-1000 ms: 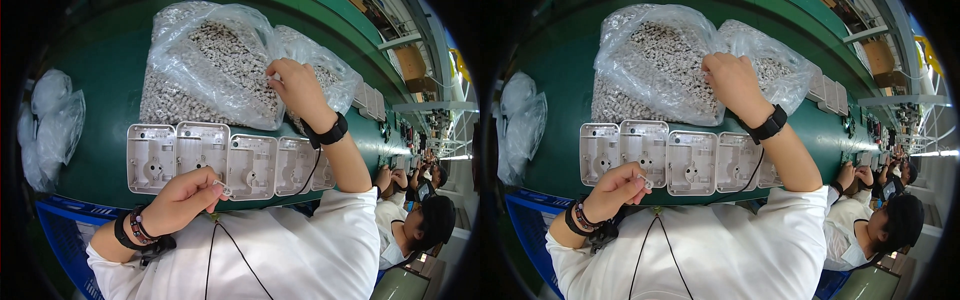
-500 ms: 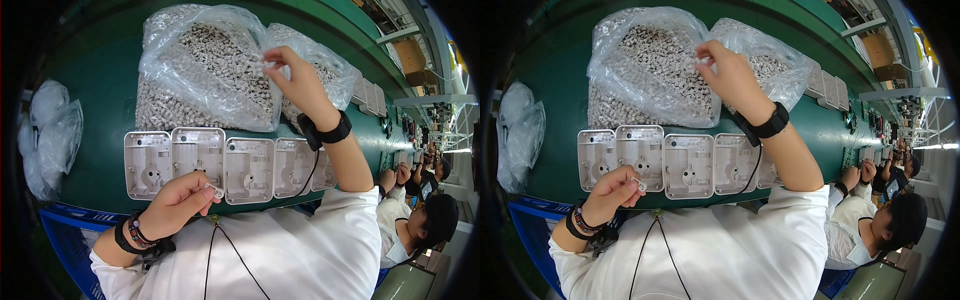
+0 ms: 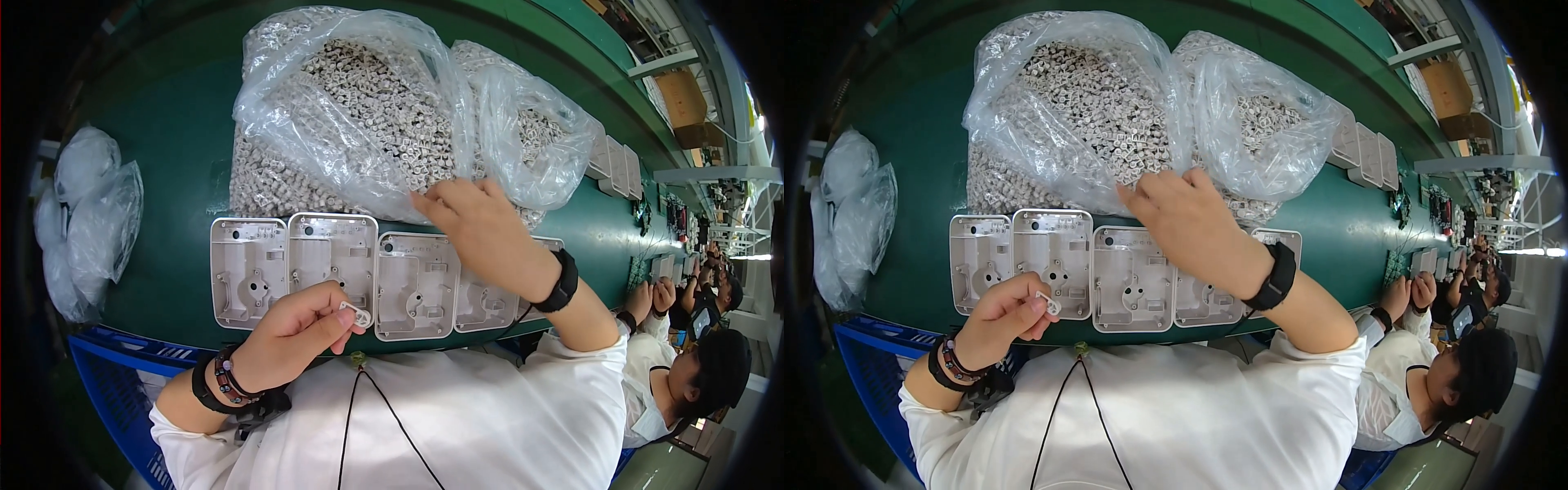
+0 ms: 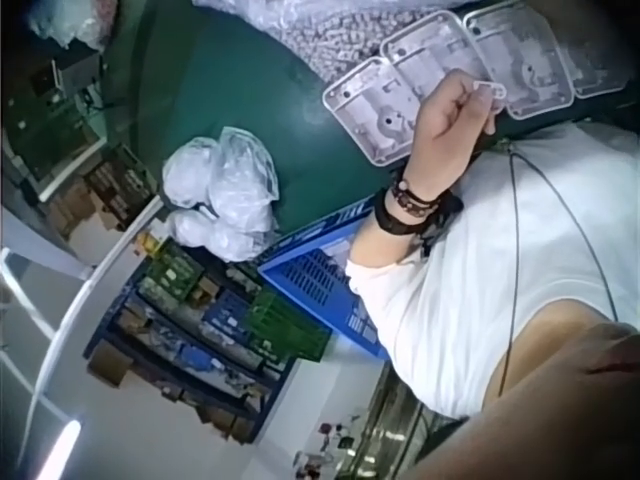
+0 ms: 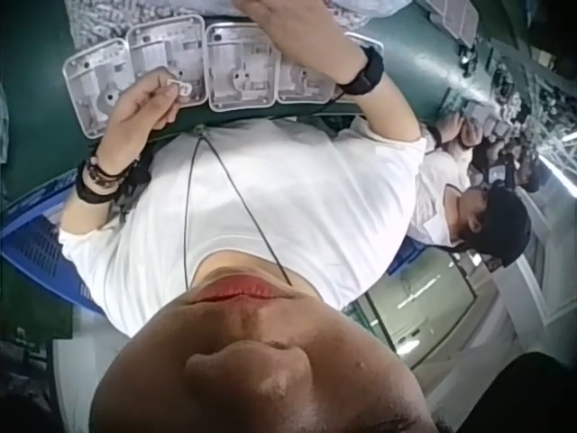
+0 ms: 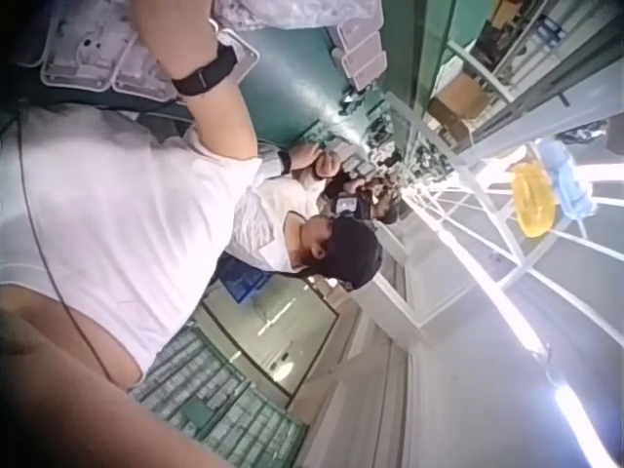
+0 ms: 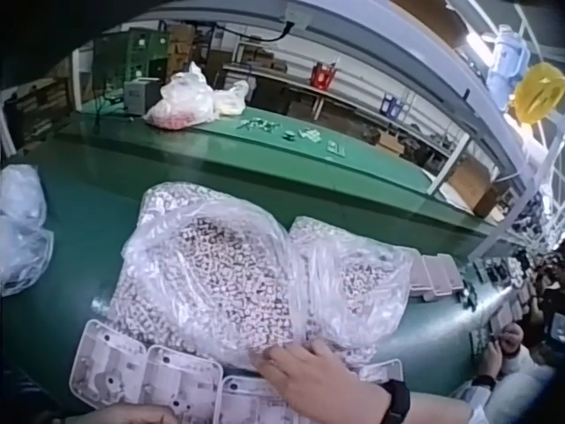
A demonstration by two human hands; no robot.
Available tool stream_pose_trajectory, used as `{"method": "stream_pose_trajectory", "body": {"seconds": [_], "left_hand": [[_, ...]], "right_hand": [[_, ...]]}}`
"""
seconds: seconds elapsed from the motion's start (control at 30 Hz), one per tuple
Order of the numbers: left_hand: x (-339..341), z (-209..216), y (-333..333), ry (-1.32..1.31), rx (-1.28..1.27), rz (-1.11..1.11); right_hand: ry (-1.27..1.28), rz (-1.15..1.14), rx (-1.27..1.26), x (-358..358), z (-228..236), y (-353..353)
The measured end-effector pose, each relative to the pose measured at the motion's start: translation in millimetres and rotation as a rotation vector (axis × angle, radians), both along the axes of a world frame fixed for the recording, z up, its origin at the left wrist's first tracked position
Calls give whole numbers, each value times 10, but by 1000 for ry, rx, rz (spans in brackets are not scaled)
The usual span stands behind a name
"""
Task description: The person picks up small white components from a bag and inserts them into plastic housings before placing the housings into a blue crate. They then remove plastic bags from the crate and arrange more housings on the table to repeat the process.
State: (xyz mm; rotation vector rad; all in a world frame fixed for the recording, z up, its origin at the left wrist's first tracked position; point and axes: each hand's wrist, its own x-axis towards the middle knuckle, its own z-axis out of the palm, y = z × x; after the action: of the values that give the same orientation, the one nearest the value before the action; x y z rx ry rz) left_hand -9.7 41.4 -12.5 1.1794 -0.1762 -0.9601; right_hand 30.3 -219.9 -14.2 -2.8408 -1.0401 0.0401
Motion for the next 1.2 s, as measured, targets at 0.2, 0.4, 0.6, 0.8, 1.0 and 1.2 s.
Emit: {"method": "stream_pose_trajectory", "body": {"seconds": [0.2, 0.4, 0.6, 0.8, 1.0, 1.2], "left_hand": [[25, 31, -17, 1, 23, -9], [17, 39, -10, 17, 1, -10], [-11, 49, 4, 31, 46, -1], [-28, 60, -16, -176, 78, -111], [-70, -3, -18, -327, 75, -123], [-27, 307, -13, -175, -9, -162]], "right_hand": [[-43, 24, -130, -104, 18, 48], [-64, -14, -76, -51, 25, 49], [-34, -34, 233, -182, 297, 301], [340, 300, 712, -416, 264, 555], [425, 107, 906, -501, 189, 616], [338, 240, 843, -496, 316, 555]]}}
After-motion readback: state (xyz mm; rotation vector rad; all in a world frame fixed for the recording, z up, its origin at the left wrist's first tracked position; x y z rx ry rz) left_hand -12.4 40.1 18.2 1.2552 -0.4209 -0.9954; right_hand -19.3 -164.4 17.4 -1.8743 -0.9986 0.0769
